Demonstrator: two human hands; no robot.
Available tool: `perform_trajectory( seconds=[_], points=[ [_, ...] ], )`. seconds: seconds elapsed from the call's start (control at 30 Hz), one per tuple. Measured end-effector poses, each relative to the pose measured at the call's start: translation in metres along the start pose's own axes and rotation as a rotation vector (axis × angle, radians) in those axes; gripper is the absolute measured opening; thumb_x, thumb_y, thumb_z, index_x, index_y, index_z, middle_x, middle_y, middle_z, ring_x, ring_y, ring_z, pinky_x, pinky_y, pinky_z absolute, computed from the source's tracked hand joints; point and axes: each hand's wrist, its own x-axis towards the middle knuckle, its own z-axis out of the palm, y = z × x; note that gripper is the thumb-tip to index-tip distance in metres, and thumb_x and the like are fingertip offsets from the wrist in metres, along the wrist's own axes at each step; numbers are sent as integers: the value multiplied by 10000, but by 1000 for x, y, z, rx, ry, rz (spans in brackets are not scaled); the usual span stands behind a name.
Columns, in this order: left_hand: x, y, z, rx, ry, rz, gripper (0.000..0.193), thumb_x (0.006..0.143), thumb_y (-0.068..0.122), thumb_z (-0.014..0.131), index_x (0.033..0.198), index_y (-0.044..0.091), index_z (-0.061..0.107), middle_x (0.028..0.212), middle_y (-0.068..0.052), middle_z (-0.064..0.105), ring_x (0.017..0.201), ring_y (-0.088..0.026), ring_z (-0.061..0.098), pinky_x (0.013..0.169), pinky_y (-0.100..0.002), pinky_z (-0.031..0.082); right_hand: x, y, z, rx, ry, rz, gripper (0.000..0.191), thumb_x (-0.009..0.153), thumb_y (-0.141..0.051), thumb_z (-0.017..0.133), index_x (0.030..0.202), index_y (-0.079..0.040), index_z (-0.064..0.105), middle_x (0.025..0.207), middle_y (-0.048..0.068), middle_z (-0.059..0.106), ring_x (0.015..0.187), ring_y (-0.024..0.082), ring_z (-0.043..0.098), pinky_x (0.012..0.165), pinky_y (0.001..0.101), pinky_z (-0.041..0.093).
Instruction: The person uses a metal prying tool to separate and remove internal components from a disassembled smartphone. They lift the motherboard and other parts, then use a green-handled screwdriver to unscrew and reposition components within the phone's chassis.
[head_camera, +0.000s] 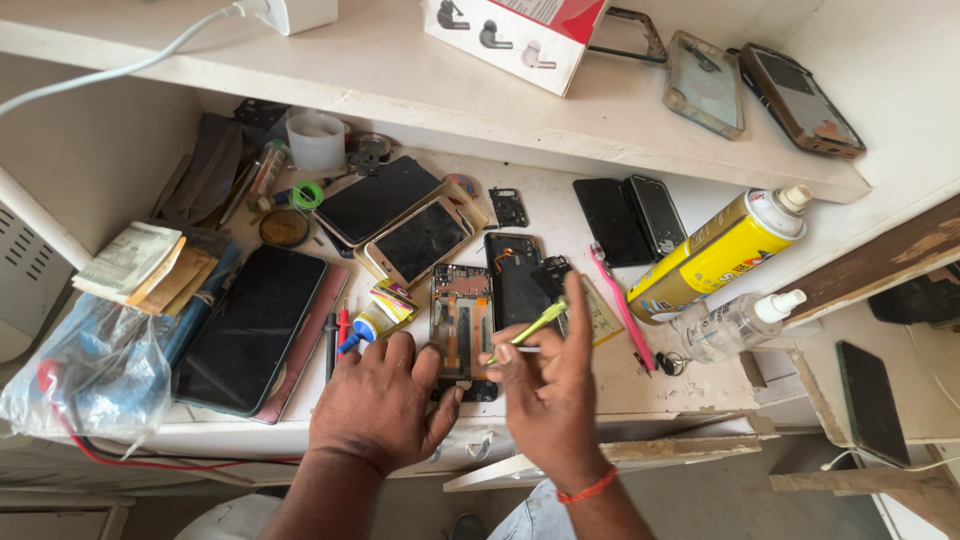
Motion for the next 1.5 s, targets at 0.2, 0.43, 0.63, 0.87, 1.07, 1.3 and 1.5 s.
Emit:
perform_trajectory(
  seconds=[0.2,0.43,0.63,0.87,1.07,1.3,1.5],
  points=[
    [0,1,0,-14,1,-4,437,844,541,607,1046,153,617,979,-102,587,893,-315,624,730,-507,502,-3,20,9,45,30,58,834,1011,-59,571,1629,-88,12,1018,135,666,831,147,708,747,279,633],
    [0,1,0,-13,-11,-6,438,862,547,595,1045,149,612,984,-104,586,916,-320,624,726,-509,505,-6,27,-2,48,9,-49,790,1033,-37,553,1621,-83,27,1069,150,652,881,158,714,786,293,641],
    [-1,1,-1,-6,-1,-4,433,858,541,594,1046,151,610,991,-104,588,907,-310,628,736,-517,505,-10,30,-5,59,-10,-72,784,1032,-10,555,1613,-89,34,1080,145,655,898,166,726,807,293,635],
    [0,3,-2,2,-16,-11,432,855,546,594,1043,157,618,1001,-108,586,917,-316,625,749,-523,500,-10,32,-6,27,-38,-85,781,1027,24,555,1607,-91,44,1082,138,657,902,156,722,821,297,629],
    [-1,2,-2,-8,-4,-4,432,862,544,593,1040,152,624,999,-116,582,903,-324,621,743,-518,497,-11,34,-5,15,-63,-131,762,1038,49,534,1614,-80,53,1086,139,651,913,155,703,875,318,617],
    [0,2,0,-13,-12,-9,412,861,540,599,997,152,624,995,-118,580,911,-331,620,744,-520,494,-11,33,-6,-23,-80,-140,769,1025,71,544,1611,-69,65,1097,134,645,933,161,702,882,316,614],
    [-1,1,-1,-22,4,-1,413,863,538,603,986,145,624,945,-120,583,903,-334,622,737,-520,494,-7,27,-10,-177,-142,-210,731,990,60,628,1577,-50,206,1089,119,680,971,163,723,876,309,626]
  ],
)
